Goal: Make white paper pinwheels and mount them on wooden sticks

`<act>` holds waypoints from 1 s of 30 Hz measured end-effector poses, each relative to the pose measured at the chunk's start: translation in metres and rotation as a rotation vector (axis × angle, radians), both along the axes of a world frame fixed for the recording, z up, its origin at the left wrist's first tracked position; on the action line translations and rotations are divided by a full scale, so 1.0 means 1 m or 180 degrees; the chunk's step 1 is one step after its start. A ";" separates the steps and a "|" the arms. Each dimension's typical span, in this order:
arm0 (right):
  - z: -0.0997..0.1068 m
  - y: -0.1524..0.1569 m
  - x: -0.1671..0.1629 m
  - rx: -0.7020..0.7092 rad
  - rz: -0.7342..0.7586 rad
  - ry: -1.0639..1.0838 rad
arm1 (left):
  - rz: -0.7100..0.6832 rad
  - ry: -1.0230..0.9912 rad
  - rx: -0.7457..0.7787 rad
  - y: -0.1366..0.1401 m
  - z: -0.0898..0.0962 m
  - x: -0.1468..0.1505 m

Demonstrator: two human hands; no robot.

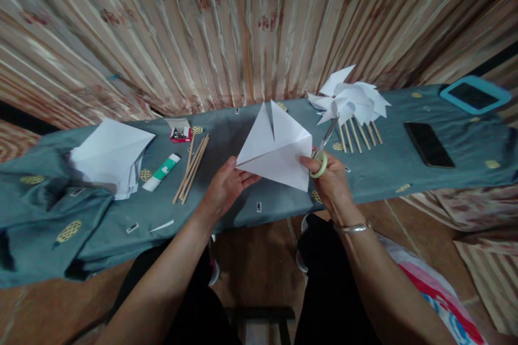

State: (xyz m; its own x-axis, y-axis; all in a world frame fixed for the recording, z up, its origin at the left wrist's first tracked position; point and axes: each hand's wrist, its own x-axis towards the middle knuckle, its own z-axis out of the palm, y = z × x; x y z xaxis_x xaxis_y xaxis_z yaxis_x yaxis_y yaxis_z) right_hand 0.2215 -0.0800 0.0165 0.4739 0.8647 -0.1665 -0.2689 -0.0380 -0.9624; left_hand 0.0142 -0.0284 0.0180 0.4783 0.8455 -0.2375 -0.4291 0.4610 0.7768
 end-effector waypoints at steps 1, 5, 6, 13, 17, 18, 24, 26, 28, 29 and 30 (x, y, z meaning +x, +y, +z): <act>0.000 0.001 -0.004 0.0044 -0.0079 0.0029 | 0.0009 -0.0078 -0.0042 -0.003 0.000 0.003; 0.001 0.004 -0.022 0.0019 -0.0105 -0.0135 | -0.0090 -0.0212 -0.0189 -0.014 -0.004 0.016; 0.000 0.005 -0.027 0.0002 -0.0084 -0.0176 | -0.0027 -0.0215 -0.0237 -0.015 -0.006 0.019; -0.002 0.008 -0.042 0.0018 0.0266 -0.0219 | 0.0877 0.0073 -0.0658 0.003 -0.015 0.017; 0.007 -0.006 -0.040 -0.0203 0.0999 -0.0462 | 0.1092 0.0076 -0.0211 0.016 -0.010 0.000; 0.009 -0.010 -0.039 -0.0287 0.1257 -0.0513 | 0.1154 0.0063 -0.0075 0.019 -0.007 -0.004; 0.010 -0.031 -0.045 -0.0671 0.2545 -0.0633 | 0.1563 0.0024 0.0249 0.031 0.001 -0.020; 0.006 -0.036 -0.050 -0.0720 0.2688 -0.0648 | 0.1585 0.0015 0.0215 0.033 0.000 -0.020; 0.003 -0.039 -0.052 -0.0701 0.2746 -0.0649 | 0.1608 -0.0007 0.0189 0.033 -0.001 -0.019; 0.001 -0.040 -0.053 -0.0693 0.2747 -0.0645 | 0.1618 -0.0019 0.0191 0.033 0.000 -0.018; 0.001 -0.040 -0.053 -0.0697 0.2748 -0.0648 | 0.1620 -0.0030 0.0200 0.033 0.000 -0.017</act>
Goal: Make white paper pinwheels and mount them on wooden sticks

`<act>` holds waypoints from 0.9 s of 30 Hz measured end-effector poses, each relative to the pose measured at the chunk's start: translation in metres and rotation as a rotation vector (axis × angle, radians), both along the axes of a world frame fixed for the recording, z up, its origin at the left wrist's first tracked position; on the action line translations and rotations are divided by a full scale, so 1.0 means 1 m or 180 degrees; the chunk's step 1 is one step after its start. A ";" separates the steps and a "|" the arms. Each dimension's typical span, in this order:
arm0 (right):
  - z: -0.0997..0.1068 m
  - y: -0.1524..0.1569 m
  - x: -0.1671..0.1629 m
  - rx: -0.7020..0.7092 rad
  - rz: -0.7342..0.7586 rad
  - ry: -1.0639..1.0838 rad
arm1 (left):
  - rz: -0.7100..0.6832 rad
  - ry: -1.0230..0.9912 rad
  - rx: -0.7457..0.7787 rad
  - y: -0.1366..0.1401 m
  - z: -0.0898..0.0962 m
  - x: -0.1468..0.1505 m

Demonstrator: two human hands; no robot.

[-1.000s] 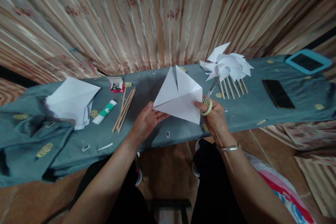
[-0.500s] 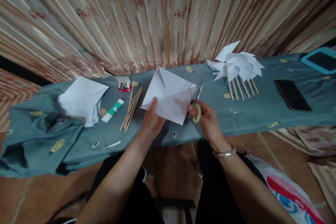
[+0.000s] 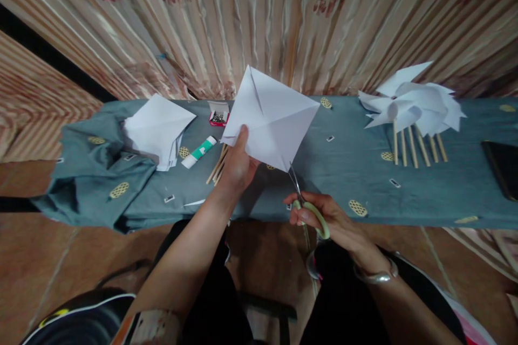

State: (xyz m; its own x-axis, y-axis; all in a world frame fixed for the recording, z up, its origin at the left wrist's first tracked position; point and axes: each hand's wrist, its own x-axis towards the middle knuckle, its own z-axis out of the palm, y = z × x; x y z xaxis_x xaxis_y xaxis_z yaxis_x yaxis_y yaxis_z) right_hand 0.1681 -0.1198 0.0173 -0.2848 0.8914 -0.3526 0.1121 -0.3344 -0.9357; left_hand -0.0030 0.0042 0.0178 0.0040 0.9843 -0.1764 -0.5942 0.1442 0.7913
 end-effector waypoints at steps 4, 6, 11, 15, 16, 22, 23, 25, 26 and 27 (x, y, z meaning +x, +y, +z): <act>0.002 0.002 0.000 -0.0098 -0.0035 -0.0008 | -0.0046 0.0004 -0.0036 -0.001 0.002 0.004; 0.003 0.003 0.001 -0.0121 -0.0071 0.0030 | -0.0034 0.0038 -0.0101 -0.002 0.003 0.006; 0.004 0.004 0.000 -0.0111 -0.0100 0.0023 | -0.0148 -0.0038 -0.0054 -0.004 0.002 0.010; 0.004 0.004 0.001 -0.0081 -0.0123 0.0004 | -0.0205 -0.0180 -0.0213 -0.006 0.001 0.014; 0.003 0.004 0.001 -0.0094 -0.0132 0.0023 | -0.0200 -0.0218 -0.0261 -0.007 0.001 0.015; -0.001 0.003 0.002 -0.0072 -0.0135 0.0058 | -0.0147 -0.0438 -0.0489 -0.010 0.008 0.019; -0.002 0.003 0.002 -0.0084 -0.0139 0.0053 | -0.0135 -0.0468 -0.0511 -0.011 0.008 0.019; -0.002 0.003 0.002 -0.0113 -0.0158 0.0048 | -0.0124 -0.0520 -0.0554 -0.011 0.008 0.019; -0.002 0.003 0.002 -0.0118 -0.0168 0.0047 | -0.0120 -0.0542 -0.0577 -0.011 0.008 0.020; -0.002 0.003 0.002 -0.0116 -0.0176 0.0040 | -0.0109 -0.0566 -0.0595 -0.011 0.008 0.020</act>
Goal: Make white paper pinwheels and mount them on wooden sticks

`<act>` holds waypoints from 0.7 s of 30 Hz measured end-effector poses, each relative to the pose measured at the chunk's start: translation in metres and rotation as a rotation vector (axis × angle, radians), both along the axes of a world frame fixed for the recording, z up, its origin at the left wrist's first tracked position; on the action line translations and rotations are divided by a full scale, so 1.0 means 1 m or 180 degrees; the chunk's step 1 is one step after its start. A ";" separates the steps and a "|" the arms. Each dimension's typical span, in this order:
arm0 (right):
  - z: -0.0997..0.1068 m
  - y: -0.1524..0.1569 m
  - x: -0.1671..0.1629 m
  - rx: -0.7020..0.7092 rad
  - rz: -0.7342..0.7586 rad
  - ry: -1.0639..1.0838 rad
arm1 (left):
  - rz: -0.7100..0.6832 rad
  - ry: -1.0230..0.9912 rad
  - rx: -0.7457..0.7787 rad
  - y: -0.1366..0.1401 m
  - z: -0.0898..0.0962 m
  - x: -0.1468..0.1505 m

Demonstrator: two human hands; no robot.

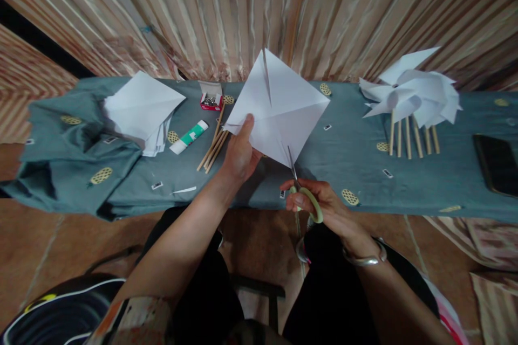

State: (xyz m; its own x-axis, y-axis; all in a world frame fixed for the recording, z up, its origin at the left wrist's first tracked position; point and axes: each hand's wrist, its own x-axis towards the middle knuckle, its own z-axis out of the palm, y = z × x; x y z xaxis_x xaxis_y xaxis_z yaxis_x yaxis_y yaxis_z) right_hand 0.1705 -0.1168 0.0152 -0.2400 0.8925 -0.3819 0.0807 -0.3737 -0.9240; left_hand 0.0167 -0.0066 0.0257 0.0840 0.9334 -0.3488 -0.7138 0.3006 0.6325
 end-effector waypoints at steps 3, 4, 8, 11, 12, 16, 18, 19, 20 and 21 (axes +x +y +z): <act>0.001 0.000 0.000 -0.0013 0.0011 -0.0046 | 0.0040 -0.0052 -0.0008 -0.001 0.000 0.000; 0.001 0.000 0.001 -0.0024 0.0028 -0.0066 | 0.0046 -0.0058 0.0008 -0.001 0.000 0.000; 0.003 0.001 0.002 0.0040 0.0109 -0.0161 | 0.0026 -0.0009 0.0067 -0.003 0.002 0.000; 0.002 0.000 0.002 0.0105 0.0166 -0.0217 | 0.0004 -0.0001 0.0050 -0.004 0.003 0.001; 0.001 0.000 0.002 0.0106 0.0168 -0.0217 | 0.0006 -0.0005 0.0038 -0.004 0.003 0.001; -0.003 0.000 0.001 0.0102 0.0124 -0.0154 | 0.0013 0.0000 0.0026 -0.004 0.003 0.001; -0.005 -0.001 0.002 0.0082 0.0127 -0.0127 | 0.0000 -0.0003 0.0034 -0.004 0.003 0.000; -0.005 -0.001 0.002 0.0068 0.0141 -0.0126 | 0.0006 -0.0006 0.0040 -0.003 0.003 -0.001; -0.005 -0.001 0.002 0.0059 0.0153 -0.0129 | 0.0015 -0.0015 0.0055 -0.003 0.003 -0.001; -0.006 -0.001 0.002 0.0055 0.0162 -0.0138 | 0.0023 -0.0029 0.0070 -0.003 0.003 -0.002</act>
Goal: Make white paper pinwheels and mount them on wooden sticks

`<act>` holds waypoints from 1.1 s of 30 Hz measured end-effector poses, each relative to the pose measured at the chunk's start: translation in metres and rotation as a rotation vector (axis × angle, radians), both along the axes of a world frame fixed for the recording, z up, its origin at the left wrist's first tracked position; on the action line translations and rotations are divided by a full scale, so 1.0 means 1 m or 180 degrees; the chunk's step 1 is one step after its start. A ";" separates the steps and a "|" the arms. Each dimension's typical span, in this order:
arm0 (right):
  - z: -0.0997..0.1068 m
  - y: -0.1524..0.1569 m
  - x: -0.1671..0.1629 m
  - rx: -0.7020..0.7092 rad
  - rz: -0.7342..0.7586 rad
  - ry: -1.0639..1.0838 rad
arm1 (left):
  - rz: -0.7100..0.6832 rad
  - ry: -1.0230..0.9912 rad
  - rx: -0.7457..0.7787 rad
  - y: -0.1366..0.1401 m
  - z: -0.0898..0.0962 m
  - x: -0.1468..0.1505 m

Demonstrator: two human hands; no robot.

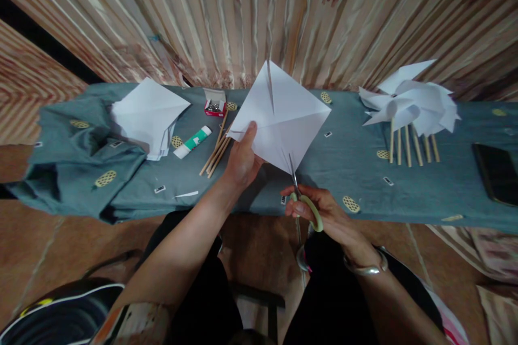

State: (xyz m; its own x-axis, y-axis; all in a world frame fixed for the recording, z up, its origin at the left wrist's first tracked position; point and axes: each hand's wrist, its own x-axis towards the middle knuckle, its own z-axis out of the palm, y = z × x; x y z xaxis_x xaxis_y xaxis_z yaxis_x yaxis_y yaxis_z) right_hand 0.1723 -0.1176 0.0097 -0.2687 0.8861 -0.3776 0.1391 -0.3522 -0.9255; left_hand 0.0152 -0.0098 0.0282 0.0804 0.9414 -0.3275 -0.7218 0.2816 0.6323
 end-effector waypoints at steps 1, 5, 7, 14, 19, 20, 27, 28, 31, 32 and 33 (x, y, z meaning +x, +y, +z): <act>0.000 0.000 0.000 -0.0001 0.0004 -0.0010 | 0.0004 -0.0023 0.0011 0.000 0.000 0.000; 0.000 0.000 0.000 -0.0010 -0.0016 -0.0023 | 0.0007 -0.0140 -0.0022 0.000 -0.002 -0.001; 0.001 0.000 0.000 0.0006 -0.0018 -0.0032 | 0.0006 -0.0149 -0.0047 0.000 -0.002 -0.001; 0.005 0.001 0.001 0.0066 0.0020 -0.0161 | -0.0023 -0.0048 -0.0051 -0.001 0.000 0.000; 0.004 0.001 0.001 0.0064 0.0024 -0.0156 | -0.0020 0.0061 0.0020 -0.001 0.001 0.001; 0.004 0.000 0.001 0.0064 0.0025 -0.0150 | -0.0024 0.0069 0.0016 -0.001 0.001 0.001; 0.005 0.000 0.002 0.0071 0.0046 -0.0128 | 0.0002 0.0098 -0.0103 -0.002 0.003 0.001; 0.005 0.000 0.002 0.0066 0.0052 -0.0116 | -0.0002 0.0092 -0.0098 -0.002 0.003 0.001; 0.004 0.000 0.002 0.0087 0.0068 -0.0121 | 0.0001 0.0006 -0.0091 -0.001 0.002 0.001; 0.004 0.000 0.002 0.0097 0.0069 -0.0124 | 0.0007 -0.0030 -0.0087 -0.001 0.002 0.001; 0.004 0.000 0.002 0.0103 0.0069 -0.0122 | 0.0012 -0.0058 -0.0075 -0.001 0.001 0.001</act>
State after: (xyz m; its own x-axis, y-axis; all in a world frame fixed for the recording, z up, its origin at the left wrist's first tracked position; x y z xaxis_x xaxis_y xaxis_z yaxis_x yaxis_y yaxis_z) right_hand 0.1742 -0.1176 0.0137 -0.2740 0.8921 -0.3592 0.1821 -0.3186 -0.9302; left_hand 0.0165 -0.0111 0.0297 0.0830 0.9337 -0.3482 -0.7343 0.2935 0.6121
